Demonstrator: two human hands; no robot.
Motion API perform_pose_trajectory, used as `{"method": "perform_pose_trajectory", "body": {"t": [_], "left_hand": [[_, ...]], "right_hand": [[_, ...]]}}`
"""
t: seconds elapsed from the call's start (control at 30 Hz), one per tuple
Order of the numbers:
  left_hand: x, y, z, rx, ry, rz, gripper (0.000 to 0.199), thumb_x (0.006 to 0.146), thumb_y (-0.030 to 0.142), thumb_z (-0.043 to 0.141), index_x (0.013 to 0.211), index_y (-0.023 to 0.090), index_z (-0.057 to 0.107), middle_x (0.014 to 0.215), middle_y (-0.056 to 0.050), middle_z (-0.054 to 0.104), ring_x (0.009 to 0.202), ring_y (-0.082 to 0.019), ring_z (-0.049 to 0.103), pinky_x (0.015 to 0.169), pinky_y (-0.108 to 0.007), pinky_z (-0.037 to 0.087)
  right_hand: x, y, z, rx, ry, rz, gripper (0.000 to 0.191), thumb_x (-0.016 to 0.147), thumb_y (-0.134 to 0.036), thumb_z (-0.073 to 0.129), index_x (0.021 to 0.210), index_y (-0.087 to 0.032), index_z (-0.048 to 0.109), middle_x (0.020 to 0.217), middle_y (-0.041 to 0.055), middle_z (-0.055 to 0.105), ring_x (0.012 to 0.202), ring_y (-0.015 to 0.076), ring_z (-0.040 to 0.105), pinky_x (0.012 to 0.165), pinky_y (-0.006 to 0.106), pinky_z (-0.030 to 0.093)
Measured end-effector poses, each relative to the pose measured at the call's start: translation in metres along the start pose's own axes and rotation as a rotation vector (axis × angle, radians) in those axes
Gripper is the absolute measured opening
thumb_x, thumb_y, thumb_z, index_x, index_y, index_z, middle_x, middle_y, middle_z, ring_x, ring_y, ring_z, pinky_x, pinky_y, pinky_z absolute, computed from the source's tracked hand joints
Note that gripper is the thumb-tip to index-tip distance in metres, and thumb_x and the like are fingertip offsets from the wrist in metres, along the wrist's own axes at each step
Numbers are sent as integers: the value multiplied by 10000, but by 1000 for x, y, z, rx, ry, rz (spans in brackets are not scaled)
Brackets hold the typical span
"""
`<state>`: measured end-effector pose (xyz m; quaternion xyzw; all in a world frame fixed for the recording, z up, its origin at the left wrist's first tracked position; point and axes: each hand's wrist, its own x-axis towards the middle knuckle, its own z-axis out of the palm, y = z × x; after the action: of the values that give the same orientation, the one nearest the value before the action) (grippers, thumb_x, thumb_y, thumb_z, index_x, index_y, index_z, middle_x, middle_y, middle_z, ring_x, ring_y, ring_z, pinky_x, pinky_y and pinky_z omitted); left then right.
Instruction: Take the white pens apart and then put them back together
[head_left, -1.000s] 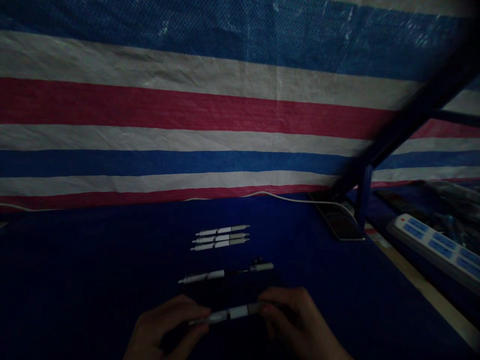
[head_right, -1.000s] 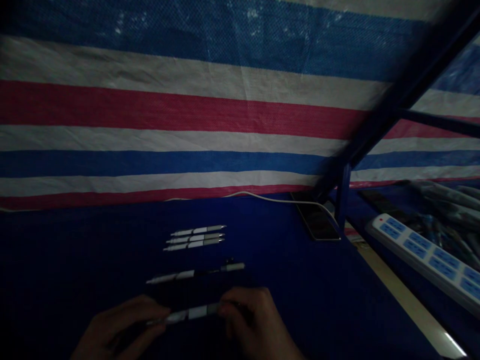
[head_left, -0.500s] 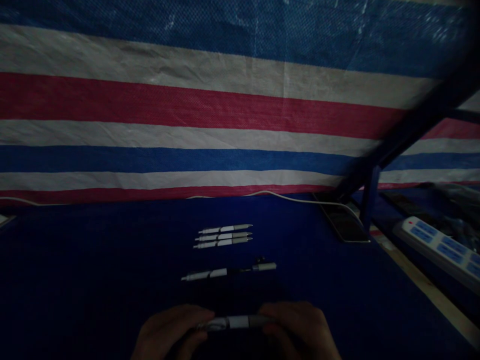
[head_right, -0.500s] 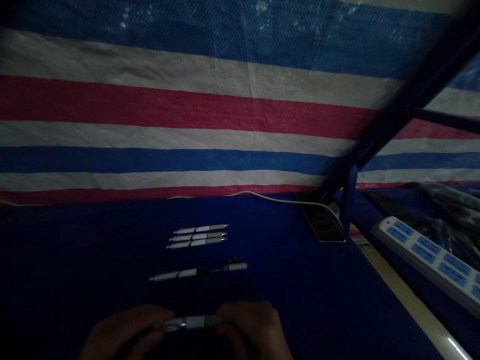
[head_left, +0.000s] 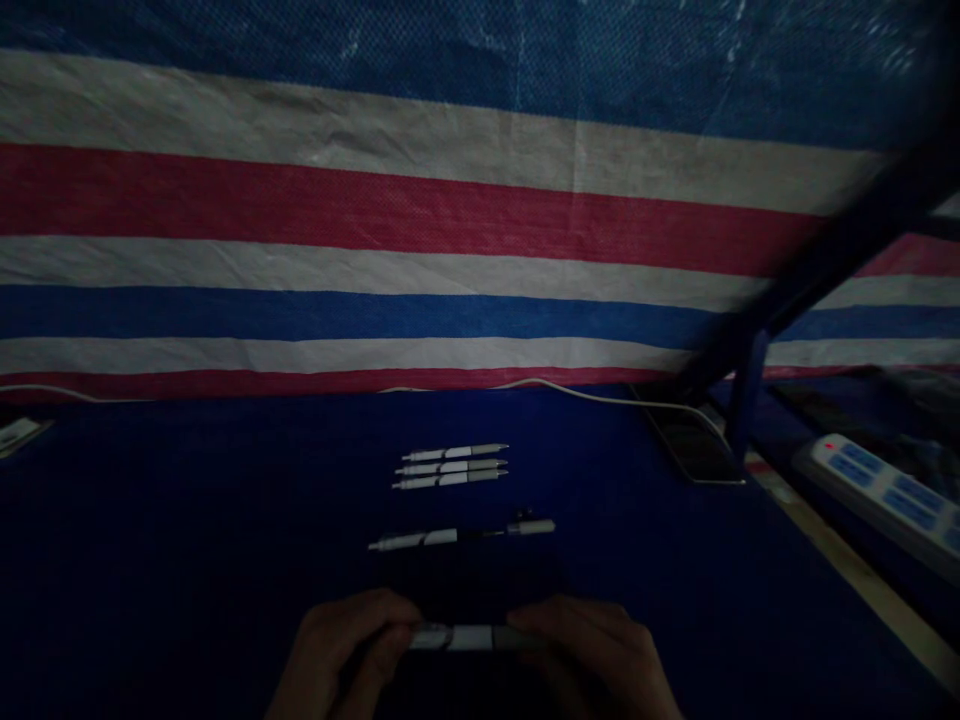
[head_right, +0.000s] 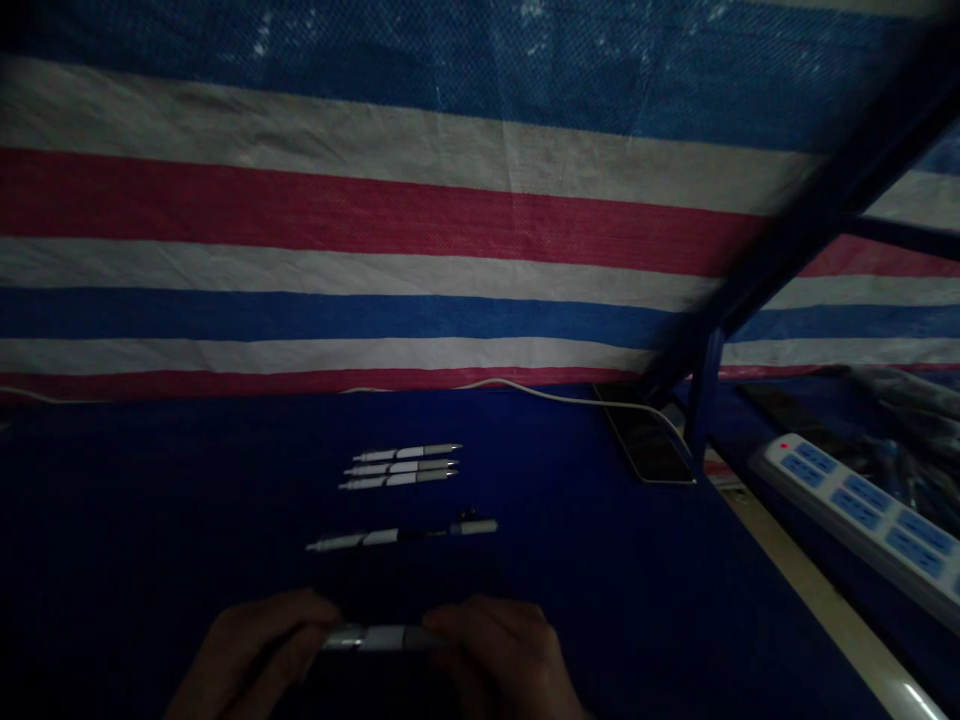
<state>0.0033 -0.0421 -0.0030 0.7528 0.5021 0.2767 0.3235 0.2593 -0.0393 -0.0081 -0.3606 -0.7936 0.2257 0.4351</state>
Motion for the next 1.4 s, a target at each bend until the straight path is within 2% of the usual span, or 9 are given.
{"method": "perform_pose_trajectory", "body": {"t": [0.17, 0.33, 0.47, 0.63, 0.8, 0.97, 1.1, 1.27, 1.4], "left_hand": [[6, -8, -2, -137, -5, -53, 236, 947, 315, 456, 927, 273, 688, 640, 29, 675, 546, -133, 649, 487, -182, 484], [5, -7, -2, -141, -4, -5, 188, 940, 275, 486, 947, 297, 672, 706, 38, 698, 613, -128, 675, 553, -188, 504], [5, -4, -3, -134, 17, 16, 180, 938, 248, 494, 954, 309, 663, 723, 52, 706, 618, -117, 686, 553, -173, 505], [5, -6, -2, -112, 25, 32, 162, 931, 245, 519, 973, 317, 658, 738, 61, 714, 626, -111, 691, 564, -161, 514], [3, -7, -1, -112, 22, 9, 160, 933, 256, 516, 975, 301, 663, 754, 44, 717, 646, -121, 697, 564, -162, 524], [3, -6, -1, -119, 10, 0, 154, 928, 262, 520, 951, 294, 669, 745, 41, 723, 648, -125, 702, 571, -162, 529], [5, -5, -2, -116, 10, -11, 159, 925, 248, 521, 954, 294, 670, 758, 40, 731, 644, -123, 704, 579, -163, 533], [6, -5, 0, -85, 16, -17, 173, 916, 252, 516, 942, 295, 682, 747, 43, 745, 640, -127, 716, 576, -163, 548], [5, -7, 3, -11, -6, 24, 180, 851, 222, 612, 994, 306, 682, 849, 27, 775, 718, -163, 741, 647, -214, 586]], "right_hand": [[3, -6, -9, 218, -128, 466, 316, 773, -248, 713, 1082, -228, 651, 672, -3, 694, 535, 147, 637, 474, 208, 482], [0, -6, -5, 481, -230, 907, 519, 923, -592, 431, 680, -160, 587, 514, -31, 490, 419, 82, 417, 384, 187, 297], [7, -10, -8, 473, -193, 830, 379, 838, -550, 623, 836, -172, 597, 606, -52, 463, 521, 93, 391, 461, 198, 304], [8, -12, -9, 489, -247, 985, 496, 921, -594, 433, 678, -176, 546, 567, -39, 438, 483, 97, 370, 420, 213, 260], [5, -8, -8, 519, -220, 855, 310, 837, -482, 640, 826, -185, 550, 630, -57, 428, 539, 103, 366, 469, 214, 281], [6, -9, -9, 490, -251, 923, 421, 903, -538, 499, 664, -192, 480, 574, -52, 401, 507, 102, 353, 441, 220, 256], [7, -10, -9, 612, -181, 873, 359, 814, -532, 646, 898, -203, 530, 655, -59, 441, 520, 95, 360, 453, 208, 272], [12, -9, -8, 607, -166, 961, 482, 838, -645, 542, 689, -191, 479, 573, -64, 417, 456, 73, 328, 410, 199, 239], [16, -10, -14, 603, -106, 889, 398, 827, -579, 617, 826, -189, 534, 598, -67, 439, 505, 91, 381, 471, 206, 305]]}}
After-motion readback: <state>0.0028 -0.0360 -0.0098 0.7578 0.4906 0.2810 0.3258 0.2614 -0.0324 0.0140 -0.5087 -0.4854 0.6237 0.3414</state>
